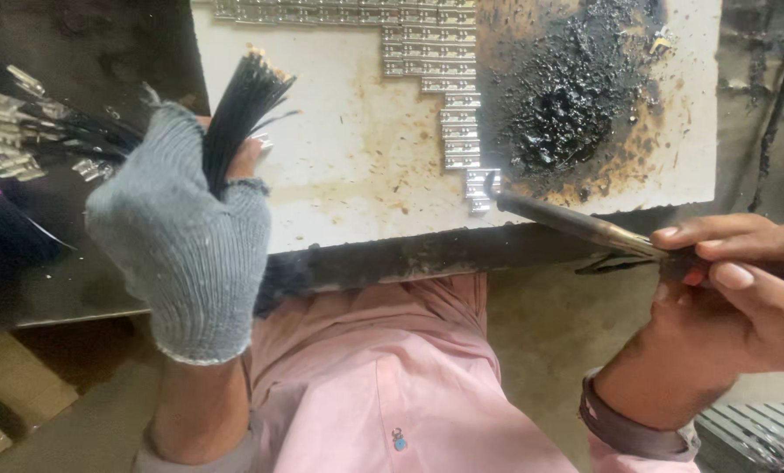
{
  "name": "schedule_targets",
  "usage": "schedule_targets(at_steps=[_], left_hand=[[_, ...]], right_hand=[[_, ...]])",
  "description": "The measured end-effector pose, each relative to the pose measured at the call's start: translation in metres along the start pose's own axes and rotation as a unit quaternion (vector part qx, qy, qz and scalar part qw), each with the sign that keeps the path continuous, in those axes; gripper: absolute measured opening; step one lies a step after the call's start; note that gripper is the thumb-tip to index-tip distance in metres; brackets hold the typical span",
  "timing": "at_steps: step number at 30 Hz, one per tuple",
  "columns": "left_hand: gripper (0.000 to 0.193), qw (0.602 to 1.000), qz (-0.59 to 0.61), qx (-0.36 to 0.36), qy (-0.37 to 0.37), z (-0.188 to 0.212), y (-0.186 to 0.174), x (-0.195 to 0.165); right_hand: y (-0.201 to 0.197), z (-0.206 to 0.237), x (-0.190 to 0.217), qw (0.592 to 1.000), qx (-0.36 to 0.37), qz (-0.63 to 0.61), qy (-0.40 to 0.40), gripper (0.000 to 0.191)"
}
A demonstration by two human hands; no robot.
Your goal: The person holds a bundle of black wires in the left hand and uses a soldering iron in the right hand to apply solder to the wire ends. The person repeatedly dips the wire ends into a solder pool on the work surface and places the coated wires onto a metal grid.
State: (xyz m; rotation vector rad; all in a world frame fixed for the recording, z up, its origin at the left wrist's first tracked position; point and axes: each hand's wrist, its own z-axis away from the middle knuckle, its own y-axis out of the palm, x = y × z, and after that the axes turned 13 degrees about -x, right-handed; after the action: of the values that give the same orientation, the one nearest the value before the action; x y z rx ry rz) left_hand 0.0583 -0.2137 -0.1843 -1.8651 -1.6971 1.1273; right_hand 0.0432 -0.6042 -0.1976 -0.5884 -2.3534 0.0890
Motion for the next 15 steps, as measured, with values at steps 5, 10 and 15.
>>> schedule_targets(at_steps=[5, 10, 15], left_hand=[[0.016, 0.991, 0.004, 0.129, 0.026, -0.008, -0.011, -0.018], [0.012, 0.998, -0.014, 0.016, 0.056, -0.025, -0.023, 0.008], [0.011, 0.993, 0.070, 0.099, -0.009, -0.008, 0.002, 0.003]], right_hand=[[-0.010, 0.010, -0.015, 0.998, -0.023, -0.052, 0.013, 0.019], [-0.022, 0.021, -0.014, 0.979, -0.087, -0.136, 0.122, 0.007], [-0.014, 0.014, -0.014, 0.986, -0.072, -0.126, 0.086, 0.008]])
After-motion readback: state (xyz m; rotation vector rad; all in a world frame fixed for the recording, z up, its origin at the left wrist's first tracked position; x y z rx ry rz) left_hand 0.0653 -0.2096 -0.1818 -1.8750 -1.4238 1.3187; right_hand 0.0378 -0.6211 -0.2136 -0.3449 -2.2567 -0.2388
